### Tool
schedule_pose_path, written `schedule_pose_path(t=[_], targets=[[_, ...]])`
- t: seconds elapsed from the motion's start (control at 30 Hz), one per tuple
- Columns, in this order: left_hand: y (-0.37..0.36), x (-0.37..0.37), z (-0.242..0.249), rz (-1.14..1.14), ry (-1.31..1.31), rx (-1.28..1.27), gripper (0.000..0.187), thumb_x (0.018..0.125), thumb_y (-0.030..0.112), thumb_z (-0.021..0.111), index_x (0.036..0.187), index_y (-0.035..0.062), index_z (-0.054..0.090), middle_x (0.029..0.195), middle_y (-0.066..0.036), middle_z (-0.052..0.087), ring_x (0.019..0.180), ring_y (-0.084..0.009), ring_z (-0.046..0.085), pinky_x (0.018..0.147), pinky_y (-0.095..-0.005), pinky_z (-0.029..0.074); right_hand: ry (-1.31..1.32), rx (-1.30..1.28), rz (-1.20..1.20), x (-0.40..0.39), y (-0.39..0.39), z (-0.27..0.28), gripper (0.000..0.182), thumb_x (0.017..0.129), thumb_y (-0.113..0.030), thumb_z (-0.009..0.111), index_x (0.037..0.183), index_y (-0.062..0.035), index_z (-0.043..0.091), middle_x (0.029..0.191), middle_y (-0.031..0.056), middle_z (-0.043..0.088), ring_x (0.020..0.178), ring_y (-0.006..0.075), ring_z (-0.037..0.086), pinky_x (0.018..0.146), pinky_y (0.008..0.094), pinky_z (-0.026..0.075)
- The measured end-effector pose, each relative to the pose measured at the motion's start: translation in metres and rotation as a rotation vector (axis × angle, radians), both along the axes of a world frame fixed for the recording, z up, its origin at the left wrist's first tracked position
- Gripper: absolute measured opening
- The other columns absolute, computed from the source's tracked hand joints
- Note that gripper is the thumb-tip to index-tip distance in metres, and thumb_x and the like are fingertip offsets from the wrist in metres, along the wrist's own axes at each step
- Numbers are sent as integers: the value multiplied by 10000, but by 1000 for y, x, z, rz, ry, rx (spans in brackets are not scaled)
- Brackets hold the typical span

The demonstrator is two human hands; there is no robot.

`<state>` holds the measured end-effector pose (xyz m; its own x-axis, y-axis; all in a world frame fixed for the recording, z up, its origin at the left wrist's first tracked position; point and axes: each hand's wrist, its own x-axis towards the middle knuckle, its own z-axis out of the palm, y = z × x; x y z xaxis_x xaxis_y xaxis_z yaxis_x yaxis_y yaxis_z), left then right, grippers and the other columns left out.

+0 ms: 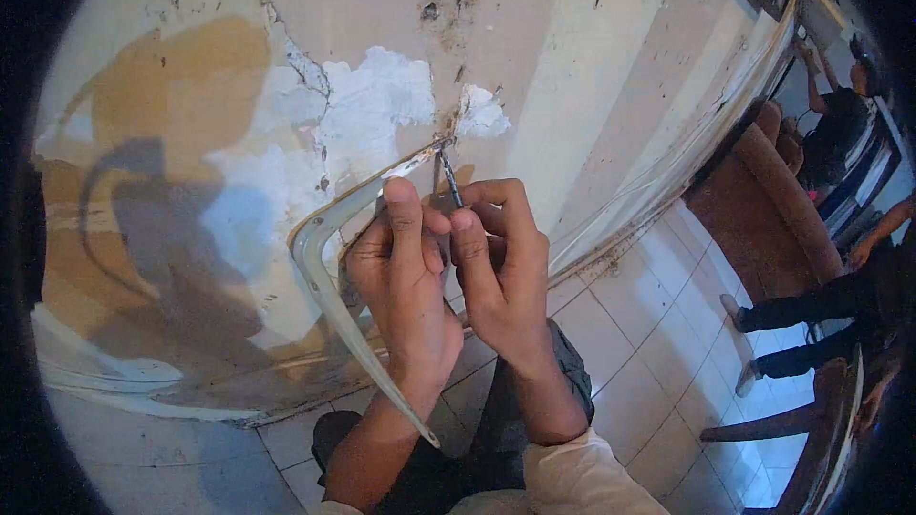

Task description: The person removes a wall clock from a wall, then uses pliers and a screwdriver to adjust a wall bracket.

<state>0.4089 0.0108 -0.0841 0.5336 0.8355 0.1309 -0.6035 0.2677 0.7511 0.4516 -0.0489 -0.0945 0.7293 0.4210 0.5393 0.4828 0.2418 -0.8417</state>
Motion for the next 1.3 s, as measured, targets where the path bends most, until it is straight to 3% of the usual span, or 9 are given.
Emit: schedule_pose_path(t=[0.1,0.2,0.4,0.5,0.7,0.8,0.9,1.1,1.3], targets=[[1,-1,1,9,44,25,415,967,365,611,670,76,596,585,68,459,546,-10,350,493,-185,244,97,51,7,-5,4,0,157,1022,-165,494,1078,-20,475,755,10,592,570,13,443,465,194,314],[1,0,2,-10,24,32,425,963,372,616,655,80,586,581,70,452,534,-11,344,489,-188,242,28,72,-24,-3,8,-2,167,1024,-183,497,1080,-28,470,746,13,579,554,14,436,453,190,308],[0,4,2,3,34,10,437,963,380,613,644,83,581,564,72,449,507,-10,335,476,-191,241,370,156,220,-3,-4,11,148,1020,-168,505,1043,-32,450,762,28,576,620,29,473,509,187,349],[1,3,3,11,67,26,450,964,383,611,631,84,571,558,69,459,500,-7,343,470,-189,243,162,181,51,-7,11,-1,141,1020,-159,500,1017,-31,441,789,37,575,690,49,495,579,198,389],[5,-2,3,12,96,93,460,967,378,609,615,87,555,546,63,461,494,-2,349,462,-186,242,80,234,-19,-8,23,-15,161,1021,-169,504,1006,-23,439,815,54,569,739,65,501,636,215,418],[7,-3,0,-15,78,77,455,966,383,606,625,85,558,540,64,452,489,-2,354,460,-183,246,31,223,-24,-4,24,-18,161,1026,-186,494,1021,-38,432,802,55,567,690,60,493,577,206,398],[6,-6,2,-60,67,9,448,964,387,608,637,84,560,539,67,442,481,-3,350,453,-181,243,331,357,339,-5,12,-7,156,1031,-209,484,1044,-64,426,768,48,564,617,51,471,486,195,344],[5,-3,-2,-51,42,15,451,960,402,609,644,84,556,553,68,443,478,0,340,438,-176,228,330,216,172,-13,8,2,143,1028,-218,490,1052,-90,431,712,31,555,529,35,434,414,187,281],[4,-3,4,-81,36,-3,444,964,398,605,645,93,554,554,73,435,483,4,344,438,-173,239,520,198,341,-10,-7,17,142,1031,-229,483,1040,-93,442,688,26,553,479,28,419,384,184,269]])
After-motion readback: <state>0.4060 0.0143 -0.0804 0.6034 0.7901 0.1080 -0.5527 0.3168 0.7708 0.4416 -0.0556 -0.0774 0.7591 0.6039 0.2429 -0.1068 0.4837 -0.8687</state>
